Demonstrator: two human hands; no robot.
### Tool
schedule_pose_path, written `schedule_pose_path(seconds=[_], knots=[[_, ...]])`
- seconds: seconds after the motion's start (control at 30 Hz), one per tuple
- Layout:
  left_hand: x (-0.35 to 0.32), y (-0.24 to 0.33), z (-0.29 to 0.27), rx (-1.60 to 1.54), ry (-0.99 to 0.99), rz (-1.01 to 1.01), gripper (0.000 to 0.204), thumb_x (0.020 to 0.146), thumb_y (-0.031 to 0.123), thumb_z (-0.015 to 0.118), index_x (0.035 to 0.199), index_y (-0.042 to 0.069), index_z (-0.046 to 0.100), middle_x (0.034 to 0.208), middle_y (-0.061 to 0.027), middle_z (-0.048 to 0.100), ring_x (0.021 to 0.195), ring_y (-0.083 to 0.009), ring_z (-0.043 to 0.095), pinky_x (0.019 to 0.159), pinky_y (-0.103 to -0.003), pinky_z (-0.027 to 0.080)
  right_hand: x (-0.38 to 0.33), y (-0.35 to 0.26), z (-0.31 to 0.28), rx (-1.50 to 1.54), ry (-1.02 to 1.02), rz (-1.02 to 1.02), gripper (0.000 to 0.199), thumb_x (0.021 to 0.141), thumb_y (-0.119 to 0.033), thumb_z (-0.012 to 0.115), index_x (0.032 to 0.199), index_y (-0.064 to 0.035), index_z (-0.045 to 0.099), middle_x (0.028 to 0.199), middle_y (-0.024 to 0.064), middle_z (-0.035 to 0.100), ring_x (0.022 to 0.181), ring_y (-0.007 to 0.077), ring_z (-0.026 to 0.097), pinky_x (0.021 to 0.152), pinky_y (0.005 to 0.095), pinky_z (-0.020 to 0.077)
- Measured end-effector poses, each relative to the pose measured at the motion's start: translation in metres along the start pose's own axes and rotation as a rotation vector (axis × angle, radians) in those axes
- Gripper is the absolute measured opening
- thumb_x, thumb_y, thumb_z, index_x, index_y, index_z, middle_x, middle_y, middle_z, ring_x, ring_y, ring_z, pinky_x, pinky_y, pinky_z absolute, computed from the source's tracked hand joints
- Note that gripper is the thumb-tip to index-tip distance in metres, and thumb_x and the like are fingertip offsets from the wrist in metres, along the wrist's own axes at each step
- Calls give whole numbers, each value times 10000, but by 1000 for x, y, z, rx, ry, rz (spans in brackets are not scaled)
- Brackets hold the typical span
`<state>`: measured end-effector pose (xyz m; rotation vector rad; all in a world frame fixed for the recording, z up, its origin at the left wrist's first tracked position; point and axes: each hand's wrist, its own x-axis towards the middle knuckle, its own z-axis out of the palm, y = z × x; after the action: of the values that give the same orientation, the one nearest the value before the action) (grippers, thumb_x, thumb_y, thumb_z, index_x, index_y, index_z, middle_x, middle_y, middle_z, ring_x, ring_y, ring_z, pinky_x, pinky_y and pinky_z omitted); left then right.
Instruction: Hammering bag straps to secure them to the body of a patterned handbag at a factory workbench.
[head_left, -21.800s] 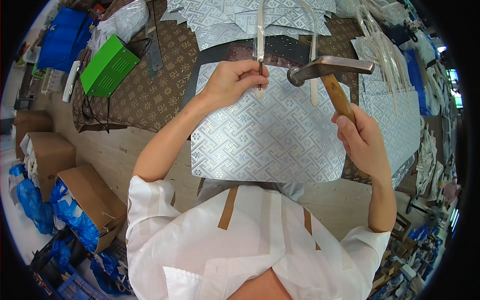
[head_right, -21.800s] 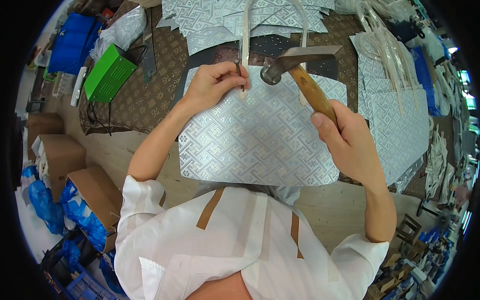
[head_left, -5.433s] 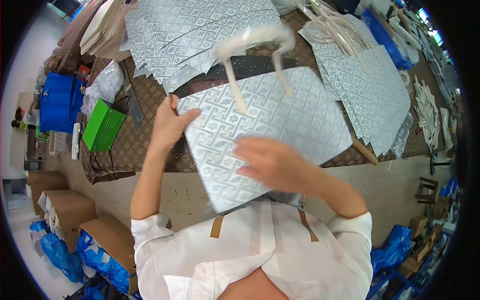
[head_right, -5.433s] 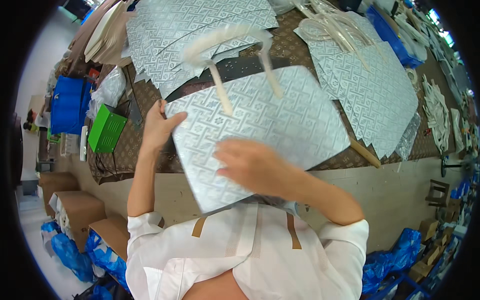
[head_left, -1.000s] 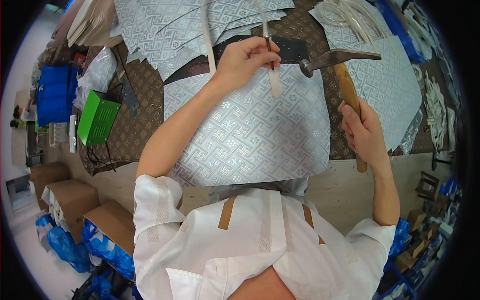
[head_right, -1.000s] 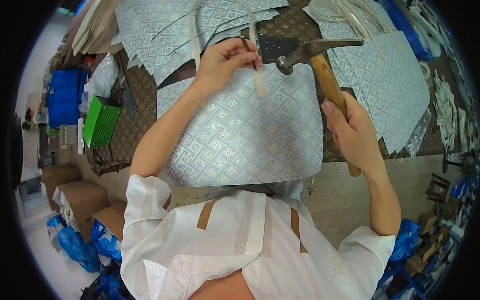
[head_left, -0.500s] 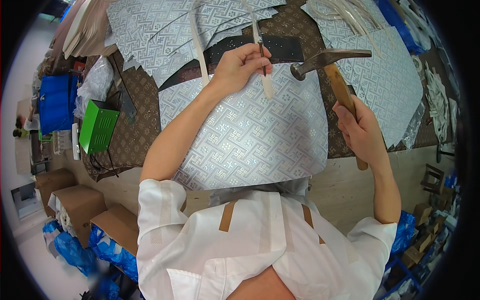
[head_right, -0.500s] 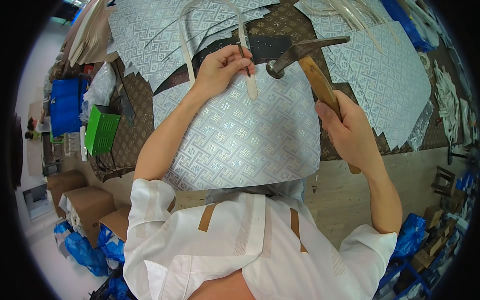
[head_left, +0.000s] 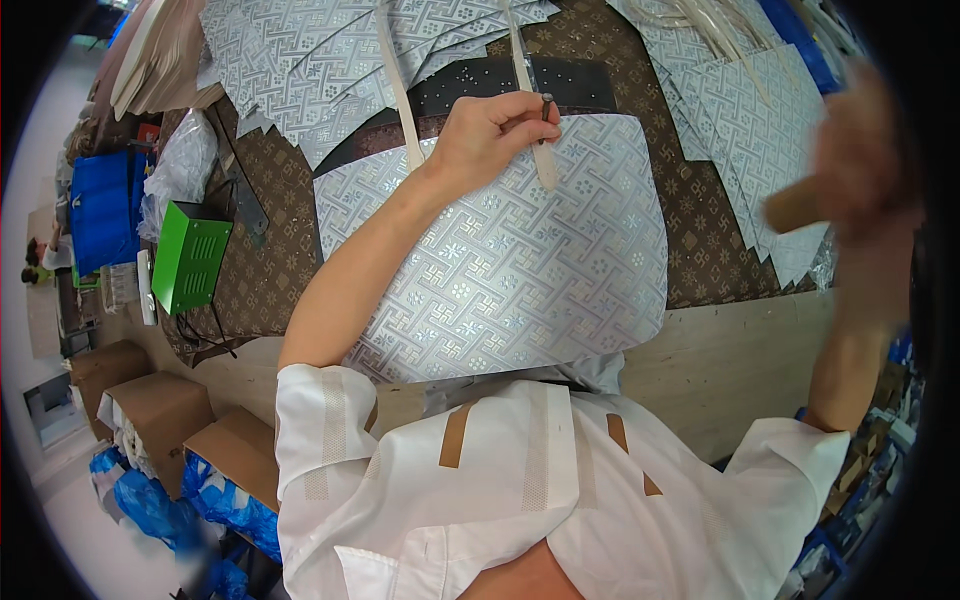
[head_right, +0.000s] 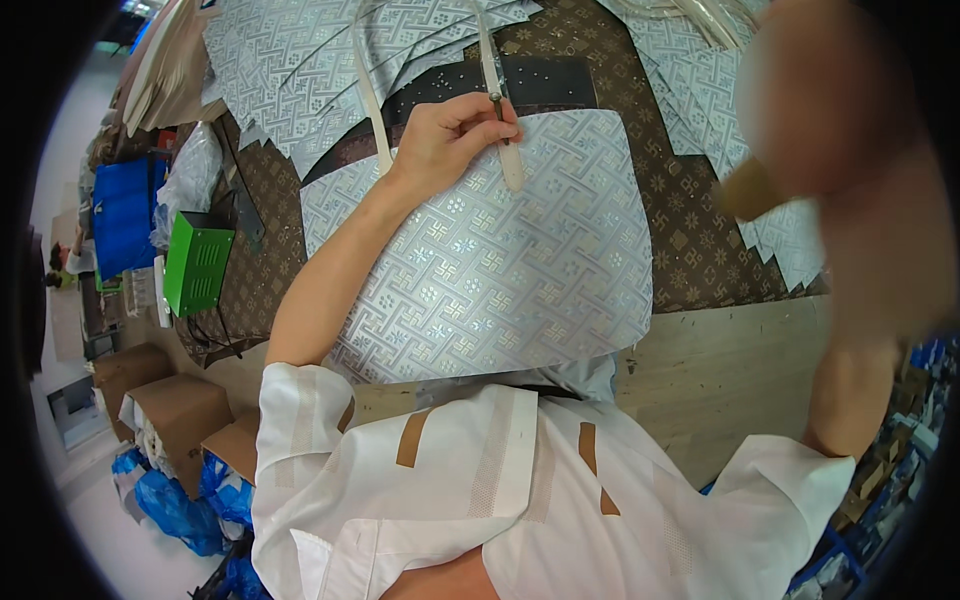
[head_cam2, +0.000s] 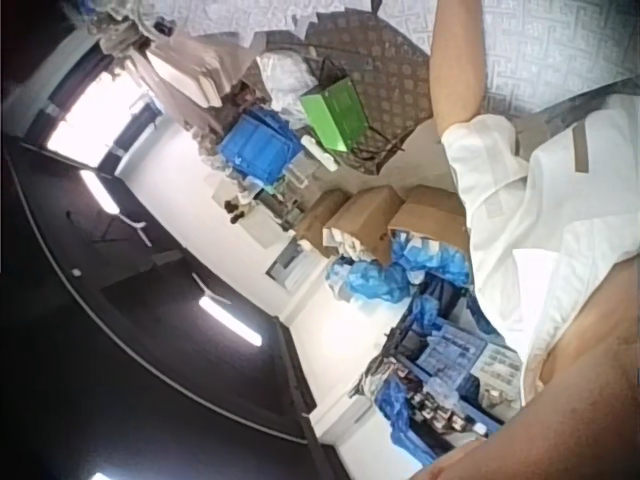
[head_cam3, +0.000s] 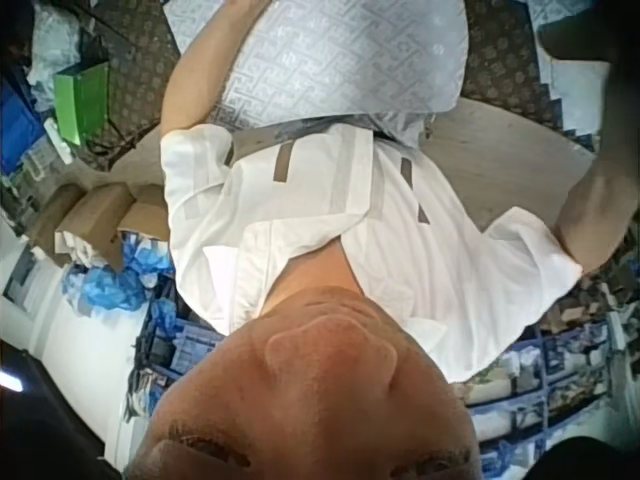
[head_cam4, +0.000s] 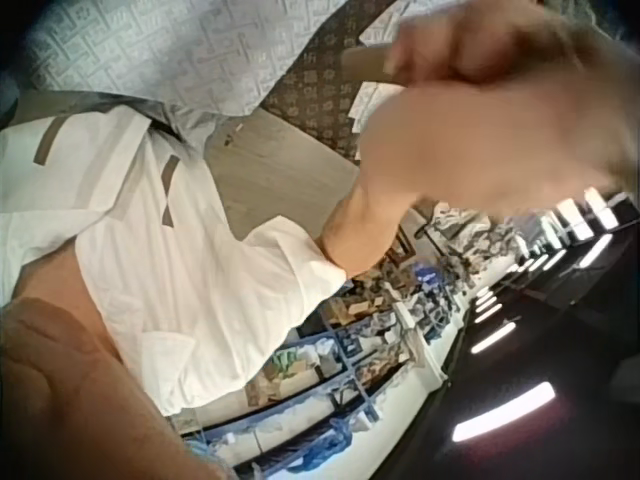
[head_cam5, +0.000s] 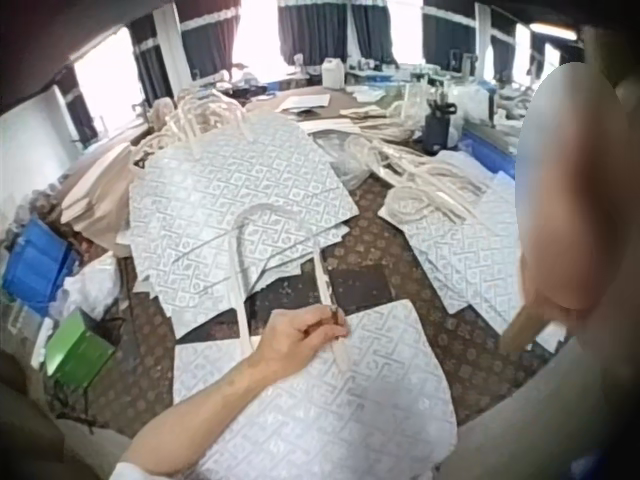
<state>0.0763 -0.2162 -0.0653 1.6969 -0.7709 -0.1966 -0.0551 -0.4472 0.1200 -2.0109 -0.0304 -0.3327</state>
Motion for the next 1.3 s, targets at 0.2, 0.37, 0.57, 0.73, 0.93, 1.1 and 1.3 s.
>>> schedule_pose_path(seconds=[0.2,0.37,0.57,0.73,0.93,1.1,1.3], knots=[[7,12,4,74,-43,-15,76,894,34,649,945,-18,668,865,-55,721,826,-92,679,773,-225,534,-29,59,22,-388,-359,164,141,1004,-187,521,964,-52,538,650,-24,500,539,65,434,478,236,365],[2,10,8,-347,73,-131,94,875,-17,649,966,-43,655,833,-81,714,812,-120,688,756,-242,549,-58,57,12,-65,-232,324,150,1012,-202,513,964,-60,515,630,-51,424,485,14,349,412,196,290],[-8,11,13,-204,-87,-126,91,869,-53,642,959,-63,632,840,-105,701,815,-156,697,754,-262,567,-73,68,9,-86,-243,358,150,1015,-206,512,973,-62,512,630,-57,416,474,6,337,405,187,285],[-7,7,14,-287,-74,-145,80,872,-51,643,952,-53,631,858,-103,701,818,-160,700,755,-267,571,-74,69,8,-84,-241,362,152,1014,-210,516,979,-61,514,632,-58,418,476,6,340,406,187,287],[-8,8,15,-329,-68,-152,70,875,-28,655,942,-47,645,855,-91,706,808,-136,691,740,-251,560,-74,67,11,-93,-235,325,159,1012,-219,525,996,-61,526,630,-61,428,478,4,349,410,184,286],[-7,12,12,-128,-118,-114,63,872,-5,669,921,-45,663,838,-78,712,799,-107,679,727,-226,543,-59,40,-1,-214,-193,205,196,1006,-254,544,1010,-58,560,634,-54,450,477,2,364,408,180,292],[-8,9,11,-130,-134,-99,68,860,1,679,915,-37,686,832,-65,719,778,-82,668,722,-207,527,-47,-11,-5,-216,-42,70,206,975,-227,571,1056,-38,582,696,16,525,538,66,455,449,236,361]])
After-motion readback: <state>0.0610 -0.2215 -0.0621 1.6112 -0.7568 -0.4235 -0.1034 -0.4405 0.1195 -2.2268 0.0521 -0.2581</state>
